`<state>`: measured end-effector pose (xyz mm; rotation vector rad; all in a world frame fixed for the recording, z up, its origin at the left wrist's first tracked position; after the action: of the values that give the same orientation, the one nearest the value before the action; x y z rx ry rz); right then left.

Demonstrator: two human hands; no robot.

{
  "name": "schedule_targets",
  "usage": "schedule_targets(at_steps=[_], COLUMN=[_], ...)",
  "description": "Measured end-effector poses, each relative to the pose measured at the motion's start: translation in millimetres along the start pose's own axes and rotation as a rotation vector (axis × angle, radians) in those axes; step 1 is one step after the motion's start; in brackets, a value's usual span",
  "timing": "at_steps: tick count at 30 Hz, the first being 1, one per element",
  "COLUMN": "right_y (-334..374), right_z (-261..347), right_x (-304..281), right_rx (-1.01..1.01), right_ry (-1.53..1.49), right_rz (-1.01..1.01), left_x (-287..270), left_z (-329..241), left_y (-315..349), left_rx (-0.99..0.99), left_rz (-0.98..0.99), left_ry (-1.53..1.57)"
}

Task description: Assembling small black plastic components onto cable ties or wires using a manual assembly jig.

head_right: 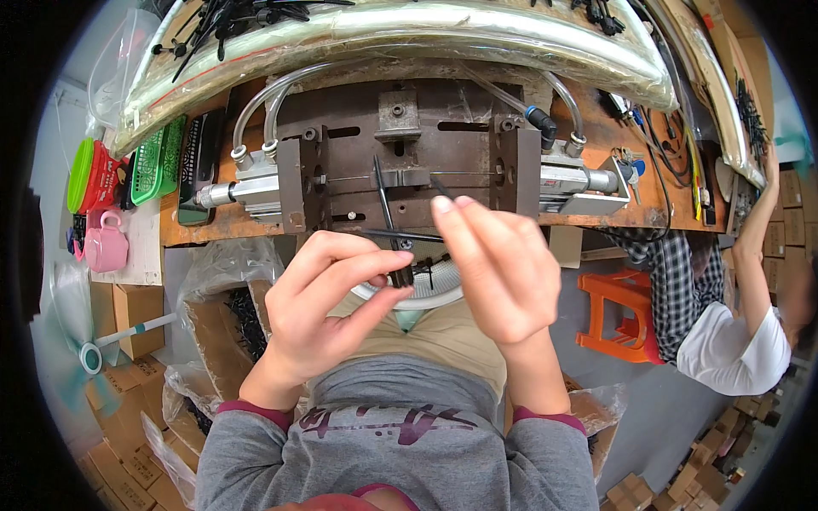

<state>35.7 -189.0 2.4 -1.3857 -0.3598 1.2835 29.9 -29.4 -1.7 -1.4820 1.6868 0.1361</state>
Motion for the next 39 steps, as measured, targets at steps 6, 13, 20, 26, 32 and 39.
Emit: schedule_targets(at_steps=[6,13,20,26,32,39], right_y=[2.1,23.2,33.1,33.7,32.3,34.3], right_z=[-11.4,-29.6,-17.7,1.9,-1.5,-11.1], right_x=[-9.1,-11.3,4.6,39.5,38.3,13.3], right_rx=[0.425,0.902,0.979,1.139,1.089,0.926], right_ry=[-0.148,-0.678,-0.942,-1.362,-1.204,-1.222], right_rz=[-0.127,-0.337,-0.492,-0.463,-0.384,-0.346], left_x=[21.7,27.4,16.9,17.4,12.4,26.1], left_z=[7.1,8.9,-10.8,-23.2,-16.4,6.6], left_y=[0.1,-11.7,-6.4,-6.8,-0.2,-0.8], left_rx=[0.116,0.141,0.215,0.282,0.236,0.237], left_rz=[0.012,0.080,-0.137,-0.206,-0.122,0.043], left_ry=[-0.389,-0.567,-0.382,-0.215,-0.249,-0.481])
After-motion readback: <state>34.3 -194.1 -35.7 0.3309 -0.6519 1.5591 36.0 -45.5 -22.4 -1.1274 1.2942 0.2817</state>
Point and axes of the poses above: each hand's wrist, its own y-axis away from the middle knuckle, its own x-axis out of the palm, z = x × y, the point moved 6 cm from there along -y, towards the middle knuckle, and after that the axes turned 15 degrees about -y, right-handed, at the moved point
